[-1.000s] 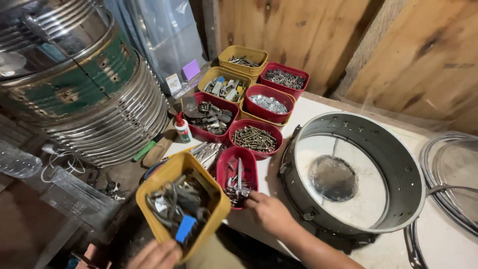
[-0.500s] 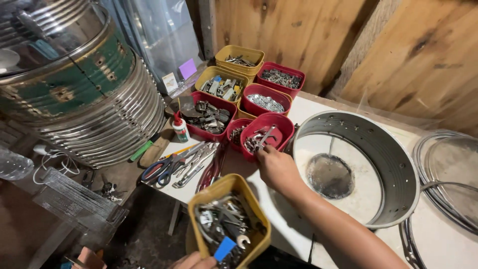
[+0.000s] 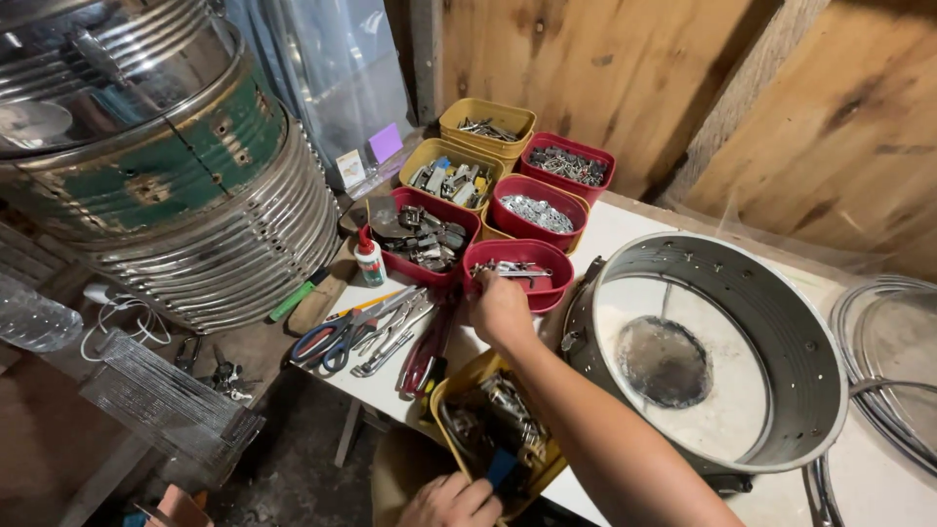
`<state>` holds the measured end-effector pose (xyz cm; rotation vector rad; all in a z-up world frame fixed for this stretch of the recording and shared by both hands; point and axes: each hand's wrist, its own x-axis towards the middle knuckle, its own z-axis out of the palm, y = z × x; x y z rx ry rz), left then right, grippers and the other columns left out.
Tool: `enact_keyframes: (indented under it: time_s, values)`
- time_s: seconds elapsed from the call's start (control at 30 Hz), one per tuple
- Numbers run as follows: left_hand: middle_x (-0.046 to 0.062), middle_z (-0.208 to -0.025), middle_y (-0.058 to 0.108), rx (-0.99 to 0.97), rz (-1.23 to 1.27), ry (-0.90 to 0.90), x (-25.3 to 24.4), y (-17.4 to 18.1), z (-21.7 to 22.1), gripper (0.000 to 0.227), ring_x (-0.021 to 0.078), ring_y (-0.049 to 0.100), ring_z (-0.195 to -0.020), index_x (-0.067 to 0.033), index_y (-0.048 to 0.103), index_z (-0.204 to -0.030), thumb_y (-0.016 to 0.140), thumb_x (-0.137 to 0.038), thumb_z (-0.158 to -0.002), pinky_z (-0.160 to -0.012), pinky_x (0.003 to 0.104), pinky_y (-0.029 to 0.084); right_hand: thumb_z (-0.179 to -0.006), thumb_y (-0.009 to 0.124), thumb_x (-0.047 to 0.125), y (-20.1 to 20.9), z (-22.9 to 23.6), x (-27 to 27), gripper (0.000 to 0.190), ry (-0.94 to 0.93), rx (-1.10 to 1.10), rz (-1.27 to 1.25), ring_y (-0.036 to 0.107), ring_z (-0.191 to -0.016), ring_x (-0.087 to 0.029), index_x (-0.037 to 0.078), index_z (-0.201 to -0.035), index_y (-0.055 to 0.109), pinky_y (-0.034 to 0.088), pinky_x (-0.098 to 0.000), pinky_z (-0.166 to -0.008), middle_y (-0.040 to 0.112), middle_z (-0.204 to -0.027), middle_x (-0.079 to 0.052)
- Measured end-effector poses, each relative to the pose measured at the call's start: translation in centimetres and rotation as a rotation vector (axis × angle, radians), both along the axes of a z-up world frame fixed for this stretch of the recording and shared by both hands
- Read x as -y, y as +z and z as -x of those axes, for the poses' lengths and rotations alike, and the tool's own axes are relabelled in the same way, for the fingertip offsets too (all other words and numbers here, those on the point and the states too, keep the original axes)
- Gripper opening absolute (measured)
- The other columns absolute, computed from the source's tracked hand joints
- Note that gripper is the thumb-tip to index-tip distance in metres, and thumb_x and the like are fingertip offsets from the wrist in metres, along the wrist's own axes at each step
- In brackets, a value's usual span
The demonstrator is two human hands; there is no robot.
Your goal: The person handles a metal drum shell, placing it on a table and turning it over. They then pick up a metal hardware piece from a container and attach it to the drum shell.
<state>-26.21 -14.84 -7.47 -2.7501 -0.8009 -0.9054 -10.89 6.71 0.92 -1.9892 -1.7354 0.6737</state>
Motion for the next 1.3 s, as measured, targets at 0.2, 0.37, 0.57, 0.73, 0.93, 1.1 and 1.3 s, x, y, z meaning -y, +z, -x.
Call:
enact_keyframes:
  time_s: [0.2,0.37,0.57,0.73,0.93,1.1,1.3]
  values:
    - [0.0,-0.068,0.047,0.1,-0.161,0.082,-1.9,-1.2,-3.7,0.016,0.0194,0.045,-0.056,-0.0195,0.057,-0.073,0.058,-0.012,-0.087,-0.044,0.032,0.035,-0.088,0.068,0.022,1.6,-3.3,0.1,0.026,0.183,0.334,0.125,0.071,-0.09,-0.035,0.011,-0.112,0.072,0.062,-0.0484,-0.079,0.07,-0.104,-0.015]
    - [0.004,-0.07,0.051,0.055,-0.045,0.081,-2.4,-3.0,-6.1,0.007,0.025,0.05,-0.058,-0.0168,0.059,-0.074,0.059,-0.021,-0.079,-0.046,0.038,0.037,-0.084,0.073,0.033,0.0,-6.9,-0.7,0.031,0.219,0.414,-0.01,0.069,-0.092,-0.043,0.004,-0.095,0.072,0.055,-0.0551,-0.078,0.073,-0.098,-0.016]
    - [0.008,-0.072,0.054,-0.006,0.063,0.16,-3.4,-5.7,-7.7,0.009,0.0293,0.053,-0.06,-0.016,0.058,-0.071,0.058,-0.021,-0.079,-0.045,0.042,0.041,-0.092,0.067,0.031,-2.4,-5.7,-1.6,0.023,0.22,0.385,-0.191,0.07,-0.079,-0.044,0.012,-0.098,0.078,0.055,-0.0563,-0.066,0.071,-0.099,-0.016]
    - [0.01,-0.072,0.051,0.055,0.096,0.207,-3.9,-8.0,-8.9,0.014,0.0324,0.052,-0.064,-0.0087,0.058,-0.063,0.059,-0.011,-0.077,-0.048,0.047,0.042,-0.098,0.057,0.02,-4.3,-3.9,-1.4,0.028,0.226,0.372,-0.262,0.066,-0.067,-0.045,0.0,-0.09,0.074,0.053,-0.0573,-0.058,0.067,-0.082,-0.02]
    - [0.008,-0.077,0.054,-0.029,0.173,0.212,-4.2,-6.2,-8.4,0.012,0.0308,0.053,-0.068,-0.0139,0.059,-0.071,0.057,-0.02,-0.081,-0.051,0.045,0.045,-0.093,0.068,0.047,0.2,-3.8,-0.1,0.044,0.23,0.298,-0.122,0.07,-0.098,-0.052,0.007,-0.111,0.071,0.058,-0.0611,-0.081,0.044,-0.156,-0.024]
    - [0.011,-0.084,0.057,-0.077,0.395,0.126,-4.8,-3.8,-7.6,0.02,0.036,0.06,-0.07,-0.0127,0.063,-0.086,0.074,-0.028,-0.08,-0.05,0.051,0.049,-0.09,0.07,0.041,1.8,-9.0,2.5,0.033,0.215,0.268,-0.265,0.069,-0.084,-0.038,0.017,-0.111,0.075,0.055,-0.0497,-0.074,0.071,-0.097,-0.01]
    - [0.009,-0.094,0.072,0.293,0.614,0.148,-9.4,0.9,-3.9,0.029,0.0267,0.069,-0.08,-0.0101,0.075,-0.101,0.077,-0.036,-0.087,-0.067,0.04,0.057,-0.088,0.07,0.047,3.8,-18.5,11.5,0.035,-0.063,0.277,-0.174,0.074,-0.093,-0.03,0.023,-0.112,0.078,0.056,-0.0437,-0.083,0.077,-0.112,-0.001]
